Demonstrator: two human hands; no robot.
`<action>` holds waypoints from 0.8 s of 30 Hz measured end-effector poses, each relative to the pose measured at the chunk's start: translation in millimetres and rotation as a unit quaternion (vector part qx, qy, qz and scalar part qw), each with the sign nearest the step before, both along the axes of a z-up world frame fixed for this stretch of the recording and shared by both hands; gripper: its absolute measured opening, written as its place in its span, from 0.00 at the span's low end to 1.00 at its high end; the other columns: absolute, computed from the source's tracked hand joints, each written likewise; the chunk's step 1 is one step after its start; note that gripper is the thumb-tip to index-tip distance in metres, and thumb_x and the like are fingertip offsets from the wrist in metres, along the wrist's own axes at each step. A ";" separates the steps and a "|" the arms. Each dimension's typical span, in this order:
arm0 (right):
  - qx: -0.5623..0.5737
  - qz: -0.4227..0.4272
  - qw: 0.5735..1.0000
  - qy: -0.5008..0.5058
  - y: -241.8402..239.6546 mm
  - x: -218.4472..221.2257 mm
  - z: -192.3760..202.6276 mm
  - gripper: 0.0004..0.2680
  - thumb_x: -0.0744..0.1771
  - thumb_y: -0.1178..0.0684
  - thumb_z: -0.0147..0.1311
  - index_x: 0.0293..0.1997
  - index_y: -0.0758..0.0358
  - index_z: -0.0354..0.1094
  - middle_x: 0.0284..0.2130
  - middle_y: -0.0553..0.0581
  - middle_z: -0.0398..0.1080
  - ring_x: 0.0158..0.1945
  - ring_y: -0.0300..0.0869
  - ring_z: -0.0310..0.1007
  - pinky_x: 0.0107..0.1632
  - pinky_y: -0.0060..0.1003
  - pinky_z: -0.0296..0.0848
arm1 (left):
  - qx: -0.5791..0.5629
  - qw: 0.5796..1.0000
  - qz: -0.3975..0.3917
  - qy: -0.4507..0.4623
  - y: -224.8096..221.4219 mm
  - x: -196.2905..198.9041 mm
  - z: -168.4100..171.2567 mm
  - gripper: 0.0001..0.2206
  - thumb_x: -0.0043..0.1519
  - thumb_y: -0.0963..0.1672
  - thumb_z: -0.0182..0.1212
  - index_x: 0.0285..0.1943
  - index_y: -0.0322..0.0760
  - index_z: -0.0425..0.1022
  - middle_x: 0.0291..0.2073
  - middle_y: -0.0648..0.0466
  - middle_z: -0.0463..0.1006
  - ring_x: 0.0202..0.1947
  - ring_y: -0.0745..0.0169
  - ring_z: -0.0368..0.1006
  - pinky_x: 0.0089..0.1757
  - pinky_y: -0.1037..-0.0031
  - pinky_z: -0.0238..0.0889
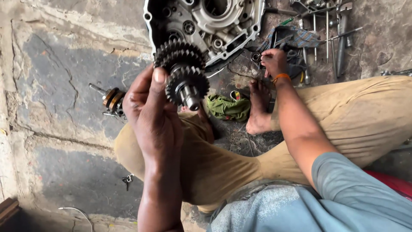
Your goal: Cleaning and inspecting motorcycle engine gears and internal components using a cloth.
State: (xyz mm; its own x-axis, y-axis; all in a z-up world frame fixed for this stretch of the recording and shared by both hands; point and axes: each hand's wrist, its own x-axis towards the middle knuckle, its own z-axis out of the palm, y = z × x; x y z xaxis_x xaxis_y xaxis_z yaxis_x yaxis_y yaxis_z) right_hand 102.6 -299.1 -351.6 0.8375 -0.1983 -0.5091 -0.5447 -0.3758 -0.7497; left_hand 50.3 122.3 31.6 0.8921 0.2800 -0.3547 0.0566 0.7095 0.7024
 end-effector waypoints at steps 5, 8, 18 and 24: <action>-0.065 -0.022 0.998 0.015 28.4 -4.4 44.2 0.11 0.64 0.62 0.60 0.50 0.69 0.72 0.32 0.59 0.78 0.21 0.44 0.72 0.20 0.35 0.69 | -0.006 1.000 -0.015 -0.016 -1.8 4.0 3.6 0.15 0.71 0.40 0.64 0.61 0.18 0.75 0.47 0.46 0.82 0.43 0.67 0.78 0.47 0.77 0.73; -0.044 -0.043 0.998 -0.027 17.3 -9.4 3.9 0.08 0.64 0.60 0.62 0.45 0.69 0.75 0.30 0.60 0.77 0.26 0.38 0.77 0.22 0.36 0.70 | -0.014 1.000 -0.019 -0.014 -4.7 6.7 1.8 0.14 0.70 0.41 0.64 0.59 0.20 0.75 0.45 0.47 0.82 0.41 0.67 0.78 0.45 0.75 0.74; -0.013 -0.047 0.999 -0.005 41.6 20.3 85.4 0.04 0.65 0.57 0.58 0.37 0.68 0.73 0.21 0.64 0.71 0.14 0.47 0.70 0.19 0.43 0.66 | 0.060 0.991 -0.095 0.066 -34.3 12.9 -7.3 0.19 0.63 0.48 0.67 0.52 0.25 0.81 0.31 0.54 0.79 0.28 0.71 0.76 0.34 0.74 0.76; 0.198 -0.112 0.957 -0.181 83.7 41.2 266.5 0.03 0.68 0.69 0.53 0.39 0.71 0.68 0.38 0.65 0.76 0.35 0.42 0.77 0.40 0.33 0.81 | -0.009 0.983 -0.168 0.070 -48.5 14.5 -22.8 0.19 0.63 0.48 0.65 0.49 0.23 0.80 0.31 0.49 0.83 0.25 0.67 0.79 0.30 0.73 0.78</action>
